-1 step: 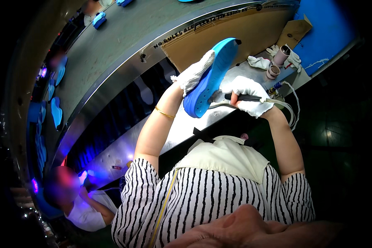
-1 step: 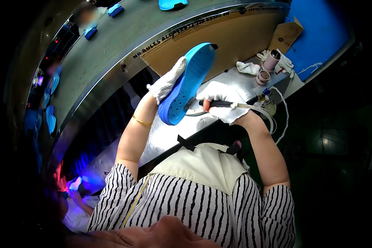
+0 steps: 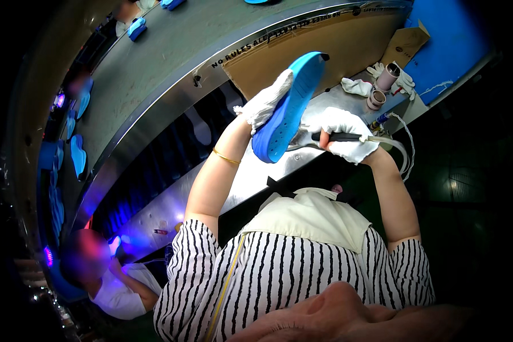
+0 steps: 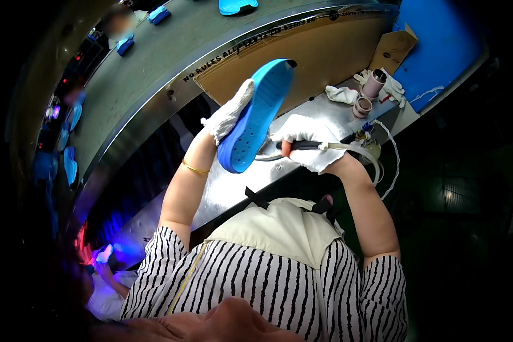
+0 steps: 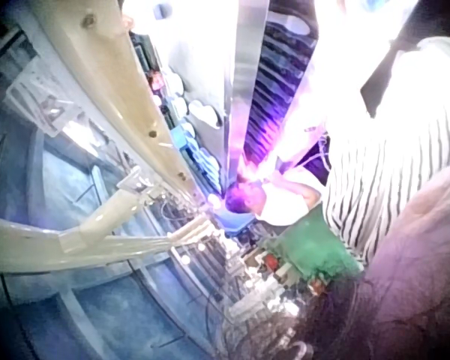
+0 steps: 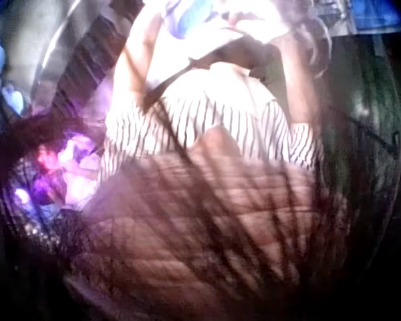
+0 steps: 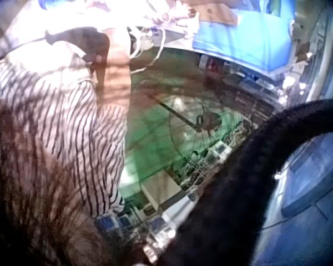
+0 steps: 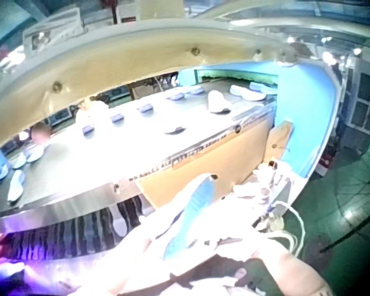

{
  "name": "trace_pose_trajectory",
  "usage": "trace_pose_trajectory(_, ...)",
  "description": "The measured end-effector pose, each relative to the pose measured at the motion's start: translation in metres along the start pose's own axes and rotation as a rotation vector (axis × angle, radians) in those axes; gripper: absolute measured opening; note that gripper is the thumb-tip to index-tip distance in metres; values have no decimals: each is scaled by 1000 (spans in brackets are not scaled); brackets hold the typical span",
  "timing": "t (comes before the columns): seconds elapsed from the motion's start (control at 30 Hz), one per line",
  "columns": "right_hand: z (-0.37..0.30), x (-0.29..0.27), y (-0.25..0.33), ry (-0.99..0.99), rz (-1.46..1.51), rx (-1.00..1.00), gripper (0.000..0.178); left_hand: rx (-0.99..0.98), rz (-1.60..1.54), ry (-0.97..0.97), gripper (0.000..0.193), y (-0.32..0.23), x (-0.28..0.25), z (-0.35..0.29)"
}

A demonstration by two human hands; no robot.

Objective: The person applies adhesive to blue shoe soles using a handheld application tool. They pick up a sole from a conveyor belt, apply the substance to the bottom surface by hand, and then place the sole back onto the belt.

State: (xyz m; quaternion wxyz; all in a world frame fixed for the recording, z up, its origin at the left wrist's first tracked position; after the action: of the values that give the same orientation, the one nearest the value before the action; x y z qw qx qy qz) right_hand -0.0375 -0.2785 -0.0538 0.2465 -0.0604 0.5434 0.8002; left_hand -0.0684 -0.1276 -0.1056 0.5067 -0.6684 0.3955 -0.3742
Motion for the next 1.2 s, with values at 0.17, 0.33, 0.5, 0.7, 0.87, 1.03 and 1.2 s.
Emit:
trace_pose_trajectory(0.17, -10, -40, 7, -171, 37, 27, 10, 271, -550, 48, 86, -53, -5, -22)
trace_pose_trajectory(0.33, -24, -45, -15, -470, 325, 204, 15, -73, -729, 163, 78, 10, -19, -19)
trace_pose_trajectory(0.5, -30, -38, -12, -542, 140, 209, 18, -125, -1066, 233, 65, 68, 20, -39)
trace_pose_trajectory(0.7, -21, -56, -4, -777, -18, -7, 19, -39, -1000, 293, 64, 54, 73, -51)
trace_pose_trajectory(0.87, -23, -23, 2, -589, 28, -62, 22, -19, -1004, 9, 48, 76, 65, -38)
trace_pose_trajectory(1.03, -26, -26, 12, -638, -52, -26, 21, 5, -965, 35, 60, 68, 64, -36)
trace_pose_trajectory(1.2, -33, -3, 25, -514, 23, -84, 23, 87, -961, 88, 80, 64, 56, -25)
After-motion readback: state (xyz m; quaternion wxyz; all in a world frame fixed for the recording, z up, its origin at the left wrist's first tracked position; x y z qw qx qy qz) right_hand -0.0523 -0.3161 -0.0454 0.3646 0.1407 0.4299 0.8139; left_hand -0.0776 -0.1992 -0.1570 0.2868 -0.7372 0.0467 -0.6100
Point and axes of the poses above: each hand's wrist, its own z-axis towards the middle knuckle, its own x-axis out of the palm, y = z × x, the point moved 9 cm from there along z, towards the middle knuckle, and after that the axes turned 4 degrees about -y, right-handed, at the moved point
